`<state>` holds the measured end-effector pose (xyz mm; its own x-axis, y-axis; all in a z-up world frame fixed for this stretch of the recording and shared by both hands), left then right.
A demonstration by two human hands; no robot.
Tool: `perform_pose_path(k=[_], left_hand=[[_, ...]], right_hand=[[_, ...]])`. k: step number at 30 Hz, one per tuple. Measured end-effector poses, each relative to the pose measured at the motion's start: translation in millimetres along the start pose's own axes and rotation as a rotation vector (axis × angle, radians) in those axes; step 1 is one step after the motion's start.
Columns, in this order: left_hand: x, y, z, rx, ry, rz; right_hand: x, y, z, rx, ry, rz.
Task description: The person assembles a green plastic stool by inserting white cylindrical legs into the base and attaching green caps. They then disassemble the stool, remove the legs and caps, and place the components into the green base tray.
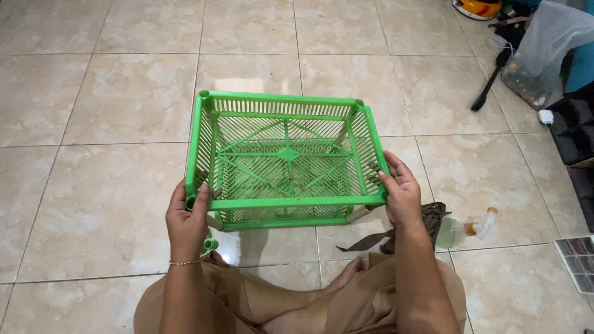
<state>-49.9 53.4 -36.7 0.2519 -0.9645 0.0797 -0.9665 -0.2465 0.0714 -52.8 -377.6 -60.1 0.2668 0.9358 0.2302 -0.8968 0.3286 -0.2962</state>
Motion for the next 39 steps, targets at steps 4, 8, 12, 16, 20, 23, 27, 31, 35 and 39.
perform_pose_path(k=[4, 8, 12, 16, 20, 23, 27, 31, 35, 39], left_hand=[[-2.7, -2.6, -0.1, 0.036, -0.037, 0.012], [-7.9, -5.1, -2.4, 0.04, -0.11, 0.052], [-9.4, -6.8, -8.7, 0.047, -0.051, 0.152], [-8.0, -4.9, -18.1, 0.002, -0.101, 0.182], [-9.6, -2.0, -26.2, -0.101, -0.239, 0.204], [-15.2, -2.0, -27.1, -0.167, -0.381, 0.209], [-28.8, -8.3, -18.6, -0.004, -0.605, 0.204], [-42.0, -7.8, 0.1, 0.02, -0.603, 0.233], [-46.4, -8.0, 9.4, -0.043, -0.505, 0.238], [-57.1, -5.1, 17.2, -0.128, -0.294, 0.252]], right_hand=[[0.1, -1.2, 2.7, 0.029, -0.056, 0.006], [-1.1, -2.6, 4.3, 0.062, -0.086, -0.007], [0.4, -1.8, 3.4, 0.08, -0.096, -0.019], [2.1, 4.3, -0.9, 0.047, -0.068, -0.002], [0.6, 15.4, -8.7, 0.033, 0.021, -0.005], [-8.5, 27.9, -13.6, 0.13, 0.15, -0.035], [-21.5, 46.0, -18.8, 0.165, 0.236, 0.032], [-26.7, 62.4, -28.6, 0.216, 0.109, -0.032], [-28.2, 63.5, -31.9, 0.357, 0.23, -0.139], [-27.5, 61.6, -29.4, 0.453, 0.205, -0.157]])
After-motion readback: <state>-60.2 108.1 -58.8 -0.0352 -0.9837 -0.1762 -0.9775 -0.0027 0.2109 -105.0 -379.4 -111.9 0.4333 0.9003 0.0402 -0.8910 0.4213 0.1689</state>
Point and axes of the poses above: each hand's wrist, its own y-axis away from the middle knuckle, its own x-axis out of the palm, z = x × y, the point moved 1 cm from there along -y, towards the middle knuckle, and after that the axes turned 12 degrees about -x, right-handed, at the moved point
